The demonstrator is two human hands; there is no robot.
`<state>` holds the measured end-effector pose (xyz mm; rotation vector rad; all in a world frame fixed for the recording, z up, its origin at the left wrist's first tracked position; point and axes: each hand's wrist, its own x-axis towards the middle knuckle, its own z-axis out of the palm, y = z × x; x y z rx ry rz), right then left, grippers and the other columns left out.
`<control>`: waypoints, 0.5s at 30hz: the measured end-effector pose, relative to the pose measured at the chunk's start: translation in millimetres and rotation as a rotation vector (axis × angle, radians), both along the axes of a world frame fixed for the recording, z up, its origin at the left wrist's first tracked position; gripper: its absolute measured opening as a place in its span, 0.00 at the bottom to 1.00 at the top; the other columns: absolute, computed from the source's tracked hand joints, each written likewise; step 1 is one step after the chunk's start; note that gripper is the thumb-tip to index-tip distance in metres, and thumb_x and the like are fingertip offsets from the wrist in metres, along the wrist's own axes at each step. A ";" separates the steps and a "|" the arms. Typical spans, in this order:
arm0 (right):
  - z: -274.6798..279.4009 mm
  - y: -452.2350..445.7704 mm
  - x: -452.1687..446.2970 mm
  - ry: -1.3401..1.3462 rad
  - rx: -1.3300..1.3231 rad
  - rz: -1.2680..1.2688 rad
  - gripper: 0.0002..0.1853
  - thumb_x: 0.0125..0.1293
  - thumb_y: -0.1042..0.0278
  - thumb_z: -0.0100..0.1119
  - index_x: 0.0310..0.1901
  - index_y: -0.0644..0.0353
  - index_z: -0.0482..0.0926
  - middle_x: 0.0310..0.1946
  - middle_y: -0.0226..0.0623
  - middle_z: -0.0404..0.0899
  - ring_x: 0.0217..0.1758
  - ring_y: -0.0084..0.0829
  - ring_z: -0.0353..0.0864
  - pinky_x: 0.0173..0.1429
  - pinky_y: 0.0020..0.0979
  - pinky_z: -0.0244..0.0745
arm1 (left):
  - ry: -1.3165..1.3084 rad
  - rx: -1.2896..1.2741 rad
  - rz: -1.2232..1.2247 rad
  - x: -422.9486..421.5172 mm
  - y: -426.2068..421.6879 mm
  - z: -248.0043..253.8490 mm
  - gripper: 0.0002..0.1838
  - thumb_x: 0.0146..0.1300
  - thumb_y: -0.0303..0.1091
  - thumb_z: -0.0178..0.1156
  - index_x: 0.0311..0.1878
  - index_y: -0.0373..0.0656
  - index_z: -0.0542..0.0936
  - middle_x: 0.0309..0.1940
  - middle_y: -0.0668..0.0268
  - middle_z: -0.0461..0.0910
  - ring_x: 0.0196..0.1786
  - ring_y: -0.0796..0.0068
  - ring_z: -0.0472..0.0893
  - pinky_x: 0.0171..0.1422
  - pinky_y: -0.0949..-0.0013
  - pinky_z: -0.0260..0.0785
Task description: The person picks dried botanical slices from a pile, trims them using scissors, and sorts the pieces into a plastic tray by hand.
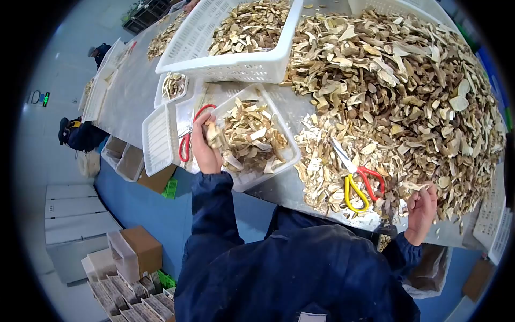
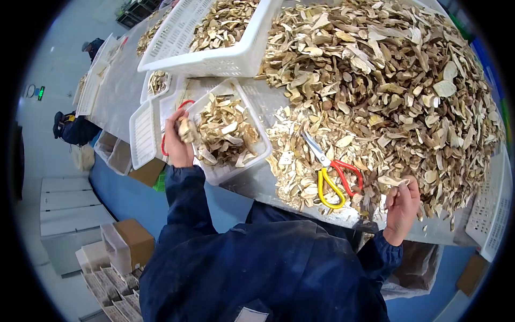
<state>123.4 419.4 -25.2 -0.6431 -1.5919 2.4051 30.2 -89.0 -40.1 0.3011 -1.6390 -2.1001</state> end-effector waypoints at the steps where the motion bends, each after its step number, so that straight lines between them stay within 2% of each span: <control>1: 3.9 -3.6 0.4 -0.001 -0.005 0.005 0.03 0.67 0.72 0.52 0.41 0.57 0.71 0.19 0.27 0.70 0.16 0.15 0.65 0.18 0.15 0.57 | -0.025 -0.105 -0.078 -7.2 -3.0 0.8 0.24 0.75 0.45 0.40 0.57 0.34 0.72 0.54 0.59 0.74 0.59 0.67 0.71 0.68 0.64 0.58; 2: 7.4 -6.8 1.4 -0.003 -0.009 0.006 0.03 0.67 0.72 0.52 0.41 0.57 0.71 0.19 0.27 0.70 0.16 0.15 0.66 0.18 0.15 0.57 | -0.032 -0.054 -0.110 -10.2 0.7 -1.9 0.26 0.75 0.48 0.39 0.59 0.33 0.71 0.59 0.58 0.72 0.63 0.65 0.68 0.72 0.65 0.52; 3: 8.6 -9.0 1.9 -0.027 0.014 0.013 0.03 0.67 0.72 0.51 0.41 0.57 0.71 0.19 0.27 0.70 0.17 0.15 0.66 0.18 0.16 0.57 | -0.001 -0.154 -0.129 -13.8 0.8 -2.6 0.25 0.75 0.45 0.39 0.60 0.33 0.71 0.60 0.57 0.71 0.65 0.66 0.66 0.71 0.65 0.52; 5: 7.5 -14.4 3.4 -0.081 0.067 0.003 0.03 0.66 0.73 0.50 0.41 0.58 0.71 0.19 0.27 0.69 0.17 0.16 0.66 0.18 0.17 0.57 | -0.018 -0.572 -0.072 -11.3 15.4 16.1 0.23 0.74 0.40 0.41 0.61 0.32 0.69 0.61 0.55 0.70 0.66 0.66 0.66 0.72 0.65 0.51; 6: 12.4 -25.4 3.8 -0.106 0.044 0.062 0.04 0.66 0.74 0.50 0.41 0.58 0.71 0.19 0.28 0.71 0.17 0.16 0.67 0.19 0.18 0.57 | -0.022 -0.610 -0.104 -1.6 49.1 47.1 0.20 0.71 0.34 0.44 0.62 0.34 0.70 0.62 0.57 0.70 0.66 0.66 0.67 0.71 0.65 0.54; 7: 16.9 -38.9 3.6 -0.137 0.026 0.109 0.04 0.65 0.74 0.50 0.41 0.58 0.72 0.19 0.29 0.73 0.17 0.17 0.67 0.19 0.18 0.57 | 0.022 -0.606 -0.208 2.8 71.1 53.6 0.19 0.69 0.30 0.48 0.61 0.36 0.71 0.61 0.59 0.71 0.64 0.67 0.69 0.67 0.66 0.59; 8: 11.0 -46.9 4.3 -0.117 0.037 0.262 0.05 0.65 0.74 0.50 0.42 0.59 0.72 0.22 0.33 0.78 0.16 0.17 0.67 0.19 0.19 0.57 | -0.017 -0.420 -0.421 11.4 93.5 51.7 0.19 0.67 0.29 0.50 0.61 0.37 0.71 0.62 0.59 0.71 0.63 0.68 0.70 0.66 0.66 0.61; 9: 7.9 -59.0 4.8 -0.139 -0.067 0.304 0.05 0.65 0.74 0.51 0.41 0.58 0.73 0.25 0.35 0.81 0.16 0.17 0.67 0.19 0.19 0.56 | -0.056 -0.230 -0.633 20.0 117.1 48.6 0.19 0.66 0.29 0.52 0.61 0.38 0.72 0.62 0.59 0.71 0.62 0.68 0.71 0.65 0.66 0.62; 10: 4.8 -70.2 2.6 -0.167 -0.058 0.370 0.05 0.65 0.75 0.52 0.41 0.58 0.73 0.24 0.34 0.80 0.17 0.16 0.69 0.19 0.18 0.58 | -0.130 -0.219 -0.812 26.6 144.6 47.5 0.18 0.65 0.30 0.54 0.59 0.38 0.73 0.61 0.60 0.71 0.62 0.69 0.72 0.62 0.66 0.65; 11: -0.5 -77.8 3.7 -0.084 -0.108 0.454 0.04 0.65 0.75 0.52 0.41 0.59 0.73 0.25 0.34 0.80 0.18 0.15 0.71 0.20 0.18 0.60 | -0.202 -0.221 -0.983 33.1 173.1 46.2 0.17 0.64 0.30 0.56 0.56 0.38 0.74 0.60 0.60 0.72 0.61 0.70 0.73 0.60 0.67 0.67; 12: 9.0 -85.9 3.6 -0.112 -0.091 0.500 0.03 0.67 0.74 0.51 0.40 0.60 0.72 0.26 0.33 0.80 0.20 0.15 0.73 0.21 0.17 0.63 | -0.243 -0.254 -1.078 41.9 199.3 39.1 0.15 0.64 0.32 0.57 0.52 0.38 0.76 0.55 0.58 0.76 0.56 0.68 0.76 0.54 0.66 0.69; 13: 10.6 -91.4 5.3 -0.117 0.033 0.521 0.03 0.67 0.75 0.50 0.40 0.62 0.72 0.25 0.30 0.79 0.21 0.15 0.73 0.23 0.17 0.65 | -0.287 -0.302 -1.138 50.5 219.3 32.0 0.14 0.63 0.34 0.58 0.48 0.37 0.77 0.49 0.57 0.80 0.51 0.66 0.80 0.49 0.66 0.71; 15: 9.6 -98.6 15.7 -0.126 0.163 0.510 0.03 0.66 0.77 0.51 0.40 0.64 0.71 0.25 0.28 0.77 0.22 0.15 0.73 0.25 0.18 0.67 | -0.228 -0.739 -1.242 55.4 235.8 26.0 0.12 0.62 0.34 0.57 0.46 0.40 0.79 0.35 0.56 0.81 0.38 0.62 0.82 0.41 0.65 0.71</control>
